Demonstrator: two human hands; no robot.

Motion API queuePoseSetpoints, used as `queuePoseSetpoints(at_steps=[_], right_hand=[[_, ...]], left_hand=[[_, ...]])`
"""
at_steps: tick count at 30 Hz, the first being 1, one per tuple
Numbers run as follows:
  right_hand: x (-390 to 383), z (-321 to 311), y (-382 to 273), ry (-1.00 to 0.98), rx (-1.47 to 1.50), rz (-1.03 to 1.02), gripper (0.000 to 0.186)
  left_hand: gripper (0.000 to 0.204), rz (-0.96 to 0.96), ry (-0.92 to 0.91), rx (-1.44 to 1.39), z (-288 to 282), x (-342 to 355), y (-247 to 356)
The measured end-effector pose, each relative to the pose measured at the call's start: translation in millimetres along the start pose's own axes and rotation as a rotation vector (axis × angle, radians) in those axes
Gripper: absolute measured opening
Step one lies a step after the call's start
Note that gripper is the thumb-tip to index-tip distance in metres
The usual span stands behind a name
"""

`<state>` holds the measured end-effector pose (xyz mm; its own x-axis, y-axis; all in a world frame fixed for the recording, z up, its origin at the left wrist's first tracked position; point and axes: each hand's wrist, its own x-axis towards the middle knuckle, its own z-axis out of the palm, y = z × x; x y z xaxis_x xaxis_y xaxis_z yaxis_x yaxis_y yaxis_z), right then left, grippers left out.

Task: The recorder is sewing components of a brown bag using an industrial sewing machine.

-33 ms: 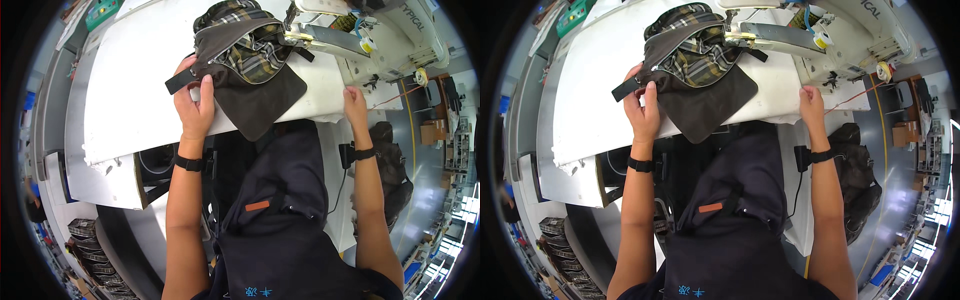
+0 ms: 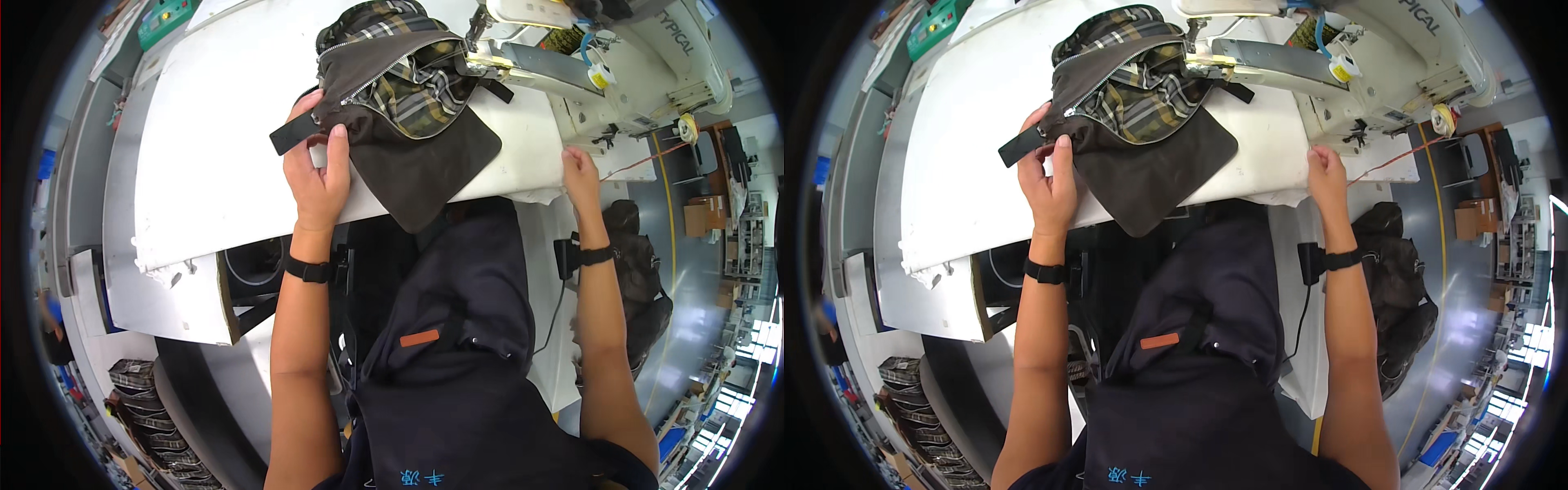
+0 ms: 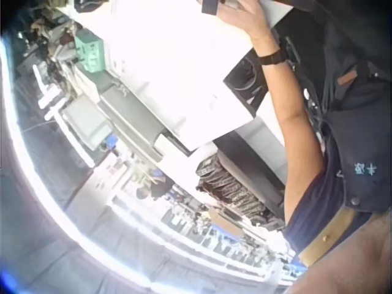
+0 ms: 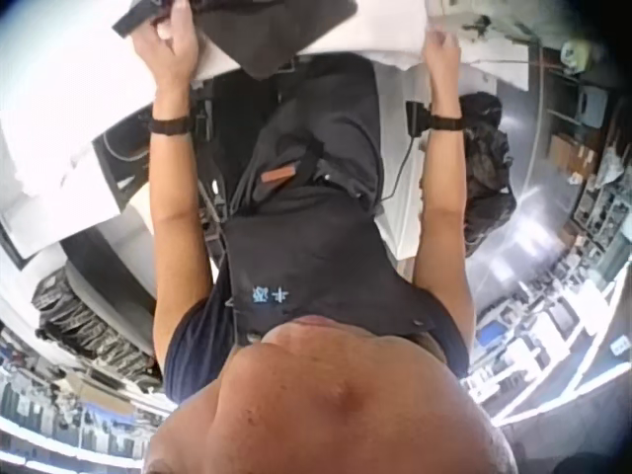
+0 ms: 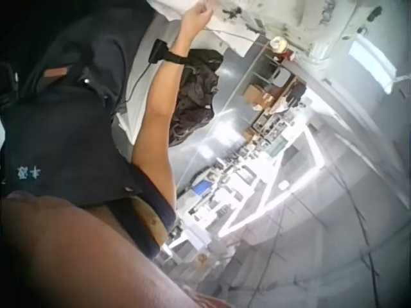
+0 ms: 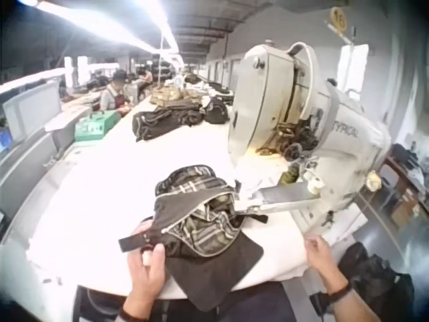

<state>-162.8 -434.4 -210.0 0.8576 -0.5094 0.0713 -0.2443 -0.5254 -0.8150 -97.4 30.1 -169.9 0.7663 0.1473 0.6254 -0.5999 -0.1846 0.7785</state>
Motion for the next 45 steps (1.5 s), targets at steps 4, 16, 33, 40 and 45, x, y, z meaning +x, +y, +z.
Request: queuePoseSetpoints(at_steps=[4, 16, 33, 40, 45], right_hand=[[-20, -33, 11, -0.075, 0.005, 0.181, 0.034], [-113, 39, -211, -0.363, 0.014, -0.225, 0.026], [-72, 114, -315, -0.198, -0.693, -1.197, 0.027], [-69, 127, -312, -0.181, -0.899, -1.296, 0.020], [-70, 131, -308, -0.163, -0.961, -1.286, 0.016]], left_hand=[[0.033, -0.039, -0.023, -0.005, -3, 1, -3], [0.029, -0.251, 0.001, -0.160, -4, -1, -2], [0.034, -0.180, 0.013, -0.144, -7, -3, -6], [0.035, -0.216, 0.019, -0.134, -6, -3, -6], [0.034, -0.209, 0.027, -0.142, -6, -3, -4]])
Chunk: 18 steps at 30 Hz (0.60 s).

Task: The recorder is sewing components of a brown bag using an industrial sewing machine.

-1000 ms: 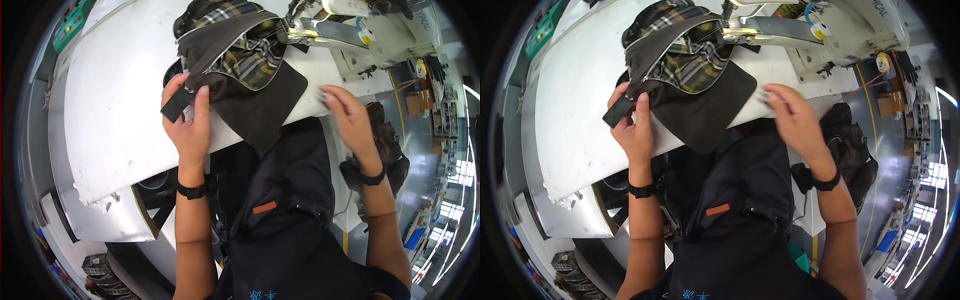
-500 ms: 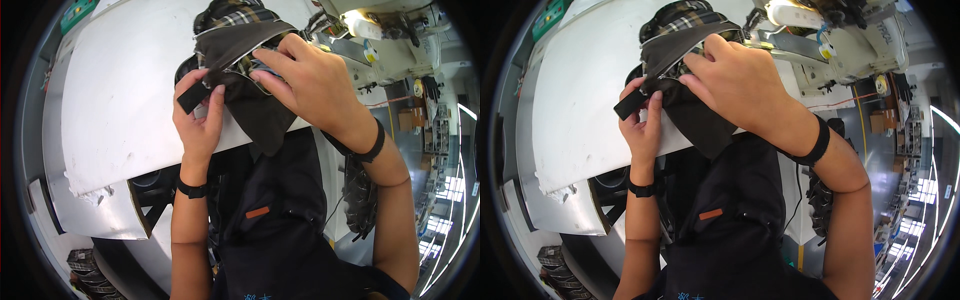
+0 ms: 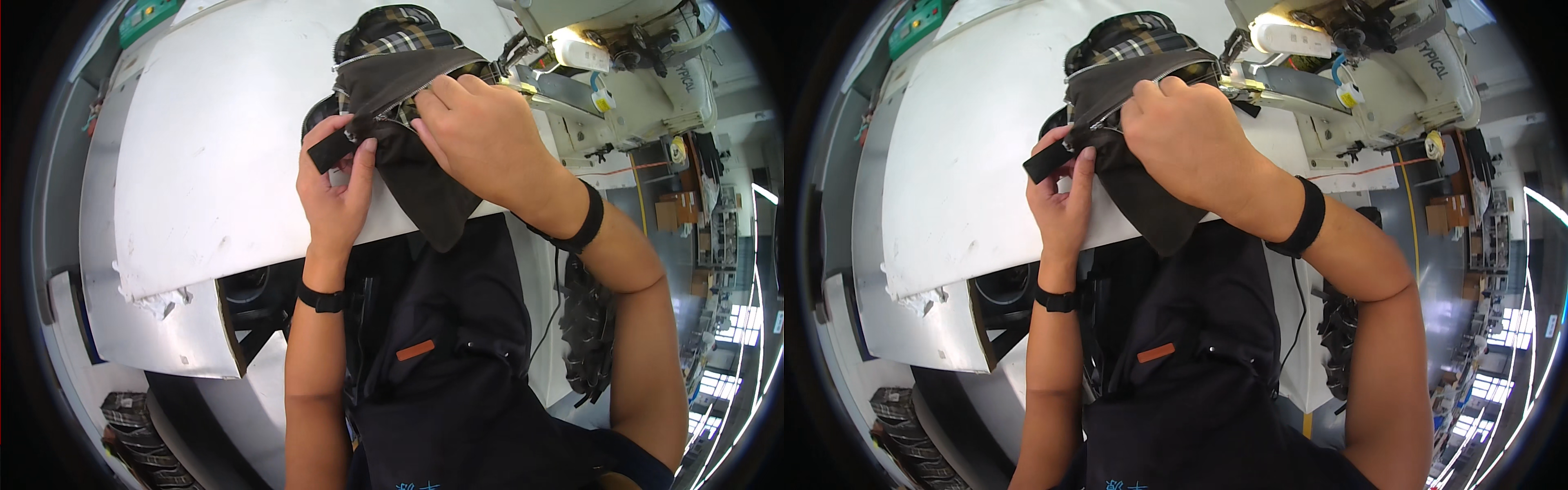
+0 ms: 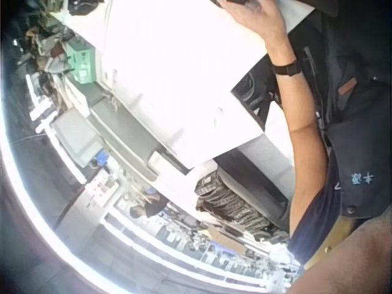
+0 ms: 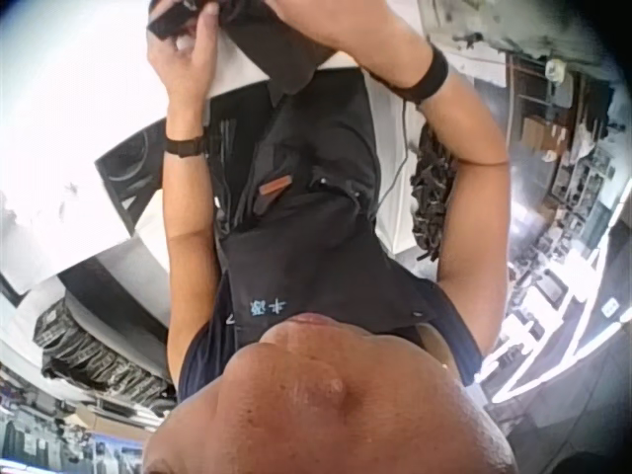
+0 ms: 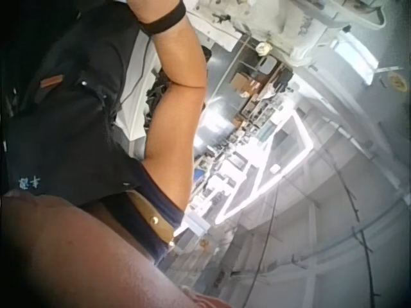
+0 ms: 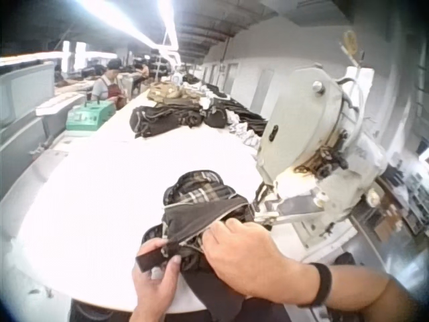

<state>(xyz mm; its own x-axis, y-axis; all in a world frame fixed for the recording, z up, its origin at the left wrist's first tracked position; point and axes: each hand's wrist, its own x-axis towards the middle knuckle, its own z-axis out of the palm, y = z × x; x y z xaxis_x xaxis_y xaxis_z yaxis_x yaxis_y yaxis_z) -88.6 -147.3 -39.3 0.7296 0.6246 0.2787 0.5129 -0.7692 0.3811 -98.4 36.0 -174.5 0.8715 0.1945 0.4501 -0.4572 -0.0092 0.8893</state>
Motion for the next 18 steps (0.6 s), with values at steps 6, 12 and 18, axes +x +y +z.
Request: queuePoseSetpoints(at_steps=[6, 12, 18], right_hand=[[7, 13, 2, 0.035, 0.039, -0.030, 0.016], [-77, -2, 23, 0.056, 0.258, 0.246, 0.017], [-218, 26, 79, -0.016, 0.491, 0.768, 0.028]], left_hand=[[0.031, 0.036, 0.012, 0.005, 1, 1, 3], [0.025, -0.047, 0.020, -0.115, 1, 1, 2], [0.032, -0.179, 0.076, -0.067, -2, 3, -2]])
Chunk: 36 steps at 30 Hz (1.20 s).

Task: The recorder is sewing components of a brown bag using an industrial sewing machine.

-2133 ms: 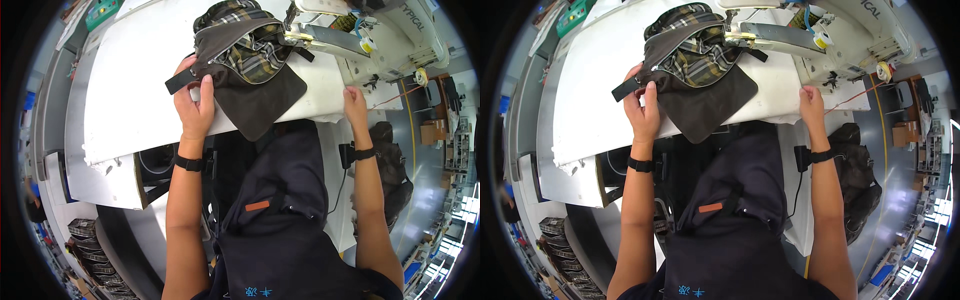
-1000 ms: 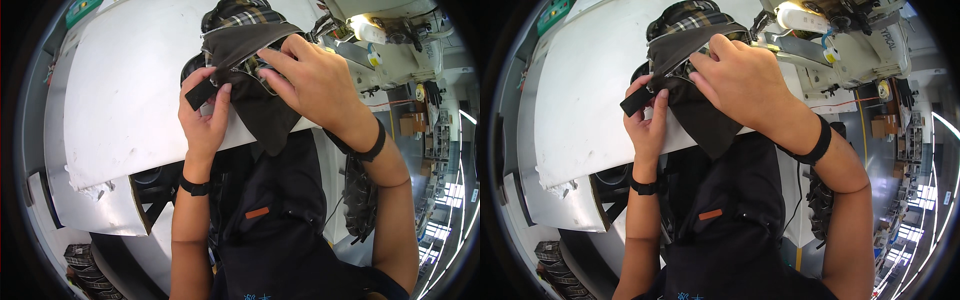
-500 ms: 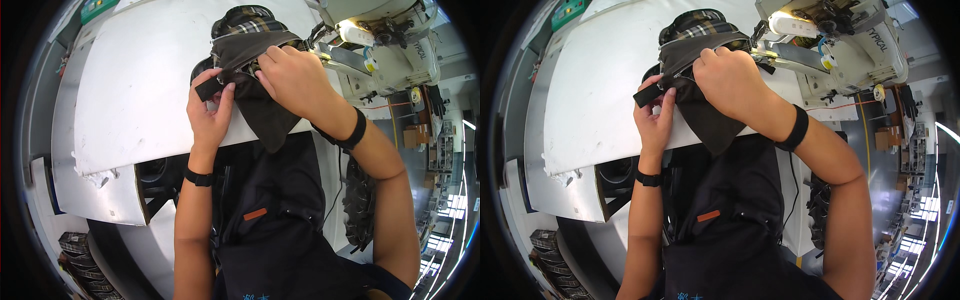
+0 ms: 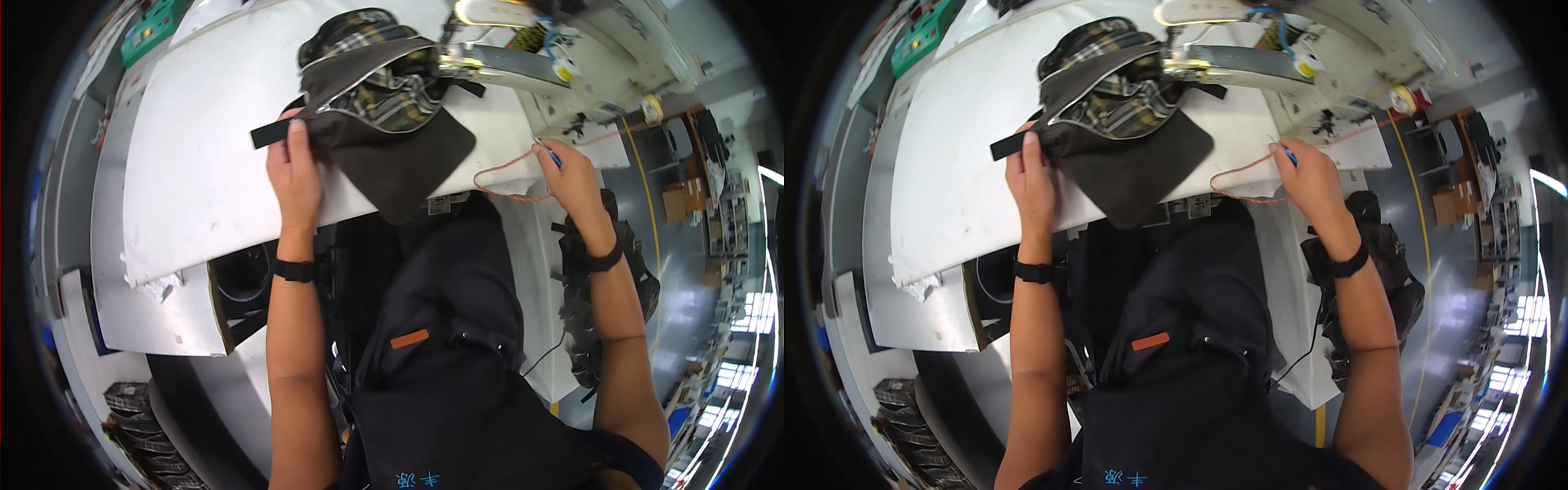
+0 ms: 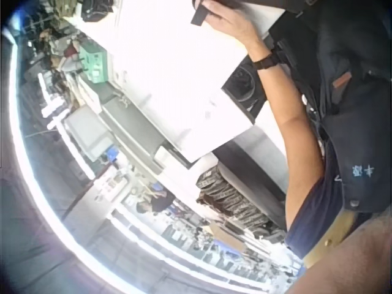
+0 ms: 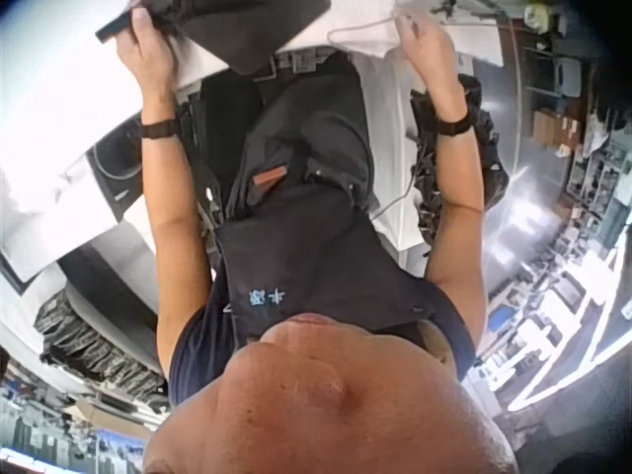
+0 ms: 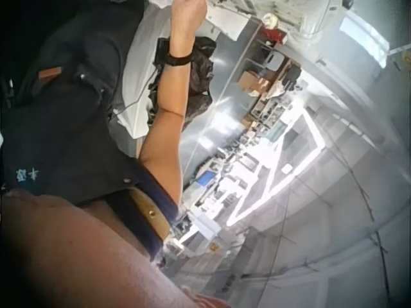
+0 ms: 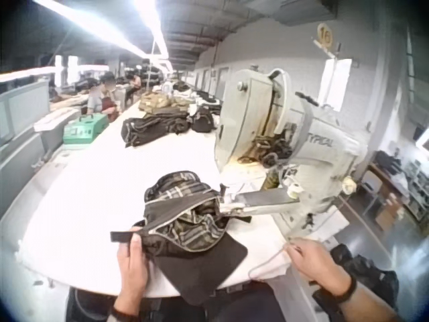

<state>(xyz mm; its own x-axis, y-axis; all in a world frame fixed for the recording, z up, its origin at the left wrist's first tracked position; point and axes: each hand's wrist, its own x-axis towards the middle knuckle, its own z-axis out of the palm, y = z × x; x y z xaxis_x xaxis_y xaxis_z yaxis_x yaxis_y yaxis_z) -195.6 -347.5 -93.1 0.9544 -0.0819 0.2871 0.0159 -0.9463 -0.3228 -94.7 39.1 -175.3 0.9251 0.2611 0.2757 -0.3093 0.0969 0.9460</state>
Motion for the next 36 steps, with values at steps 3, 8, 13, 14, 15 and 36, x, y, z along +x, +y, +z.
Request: queuePoseSetpoints(at_steps=[3, 8, 13, 14, 15, 36], right_hand=[[6, 6, 61, 0.008, 0.094, 0.121, 0.032], [9, 39, 86, 0.063, 0.116, 0.087, 0.033], [-71, -29, 80, 0.086, 0.155, 0.298, 0.036], [-92, -50, 78, 0.196, 0.059, 0.285, 0.032], [-110, -72, 76, 0.232, 0.214, 0.383, 0.031], [-29, 82, 85, 0.304, 0.199, 0.087, 0.033]], left_hand=[[0.034, -0.075, 0.045, -0.054, 4, 5, -1], [0.034, -0.034, 0.060, 0.005, 9, 4, 1], [0.034, -0.115, 0.090, 0.036, 2, 1, -6], [0.033, -0.019, 0.031, 0.004, 2, 2, -9], [0.033, -0.049, 0.070, 0.051, -5, 3, -9], [0.034, -0.164, 0.164, 0.107, 6, 4, -7]])
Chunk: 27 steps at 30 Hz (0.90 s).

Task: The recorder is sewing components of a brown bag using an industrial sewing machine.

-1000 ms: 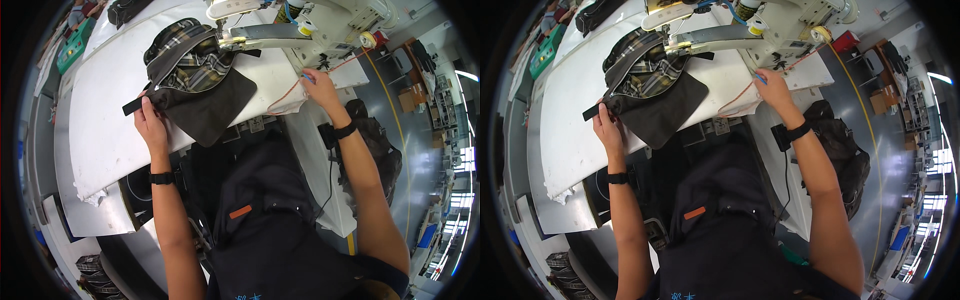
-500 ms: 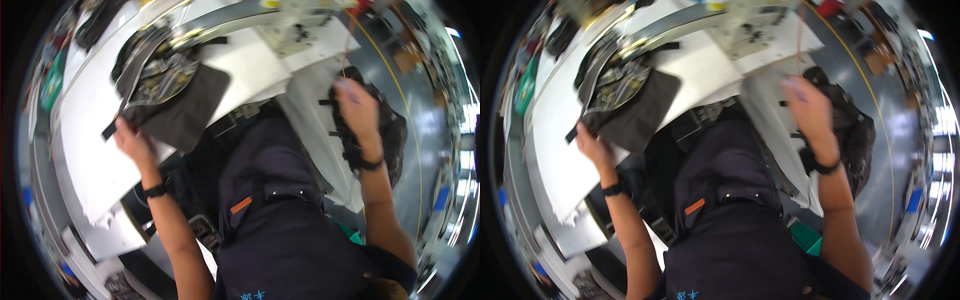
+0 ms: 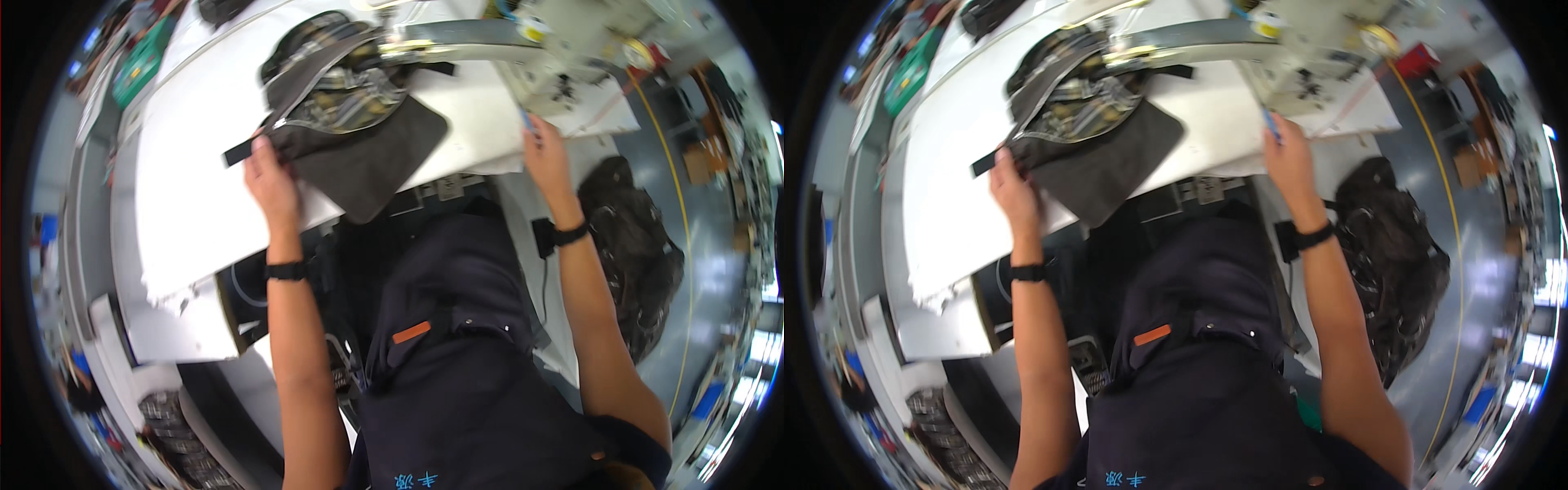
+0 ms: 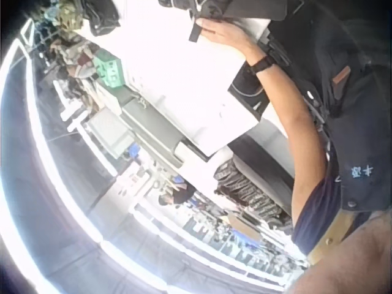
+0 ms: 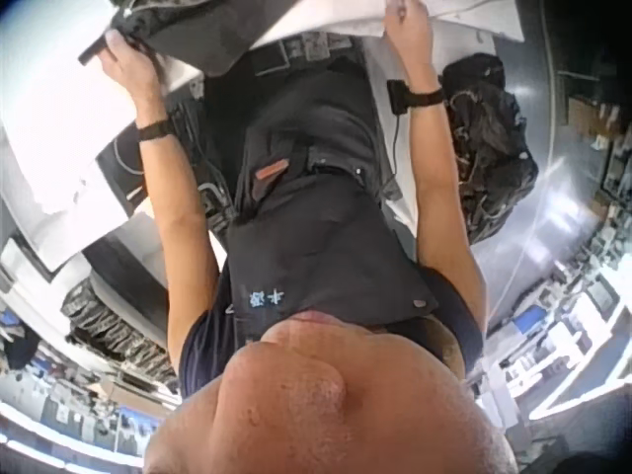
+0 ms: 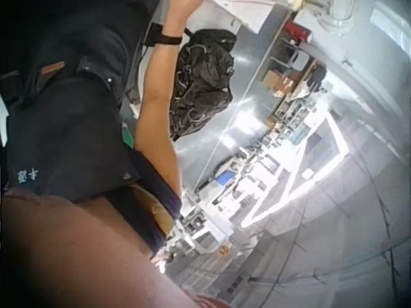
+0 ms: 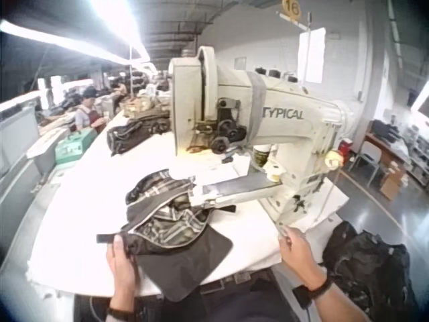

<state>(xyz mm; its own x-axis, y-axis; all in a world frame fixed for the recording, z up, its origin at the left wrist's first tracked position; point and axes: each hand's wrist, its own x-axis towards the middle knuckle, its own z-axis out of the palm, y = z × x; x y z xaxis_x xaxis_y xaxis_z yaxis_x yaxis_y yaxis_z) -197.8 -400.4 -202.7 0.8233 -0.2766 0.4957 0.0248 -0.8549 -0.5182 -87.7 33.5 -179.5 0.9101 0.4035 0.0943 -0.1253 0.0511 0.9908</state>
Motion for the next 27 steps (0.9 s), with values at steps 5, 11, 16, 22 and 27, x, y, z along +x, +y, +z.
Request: queuePoseSetpoints(at_steps=[5, 11, 16, 22, 27], right_hand=[[-14, -13, -41, -0.081, 0.032, 0.009, 0.035], [-13, -25, -110, -0.099, 0.129, -0.124, 0.035], [0, -17, -190, -0.072, 0.308, -0.334, 0.044], [28, -16, -278, 0.021, 0.416, -0.601, 0.050], [-12, -37, -286, -0.282, 0.669, -0.393, 0.031]], left_hand=[[0.045, 0.057, -0.134, 0.144, -9, 8, 19], [0.030, 0.456, -0.067, 0.120, -20, 8, 79], [0.024, 0.852, -0.082, 0.363, -50, -8, 169], [0.032, 0.759, -0.247, 0.207, -56, -58, 255], [0.034, 0.217, -0.365, 0.024, -51, -75, 256]])
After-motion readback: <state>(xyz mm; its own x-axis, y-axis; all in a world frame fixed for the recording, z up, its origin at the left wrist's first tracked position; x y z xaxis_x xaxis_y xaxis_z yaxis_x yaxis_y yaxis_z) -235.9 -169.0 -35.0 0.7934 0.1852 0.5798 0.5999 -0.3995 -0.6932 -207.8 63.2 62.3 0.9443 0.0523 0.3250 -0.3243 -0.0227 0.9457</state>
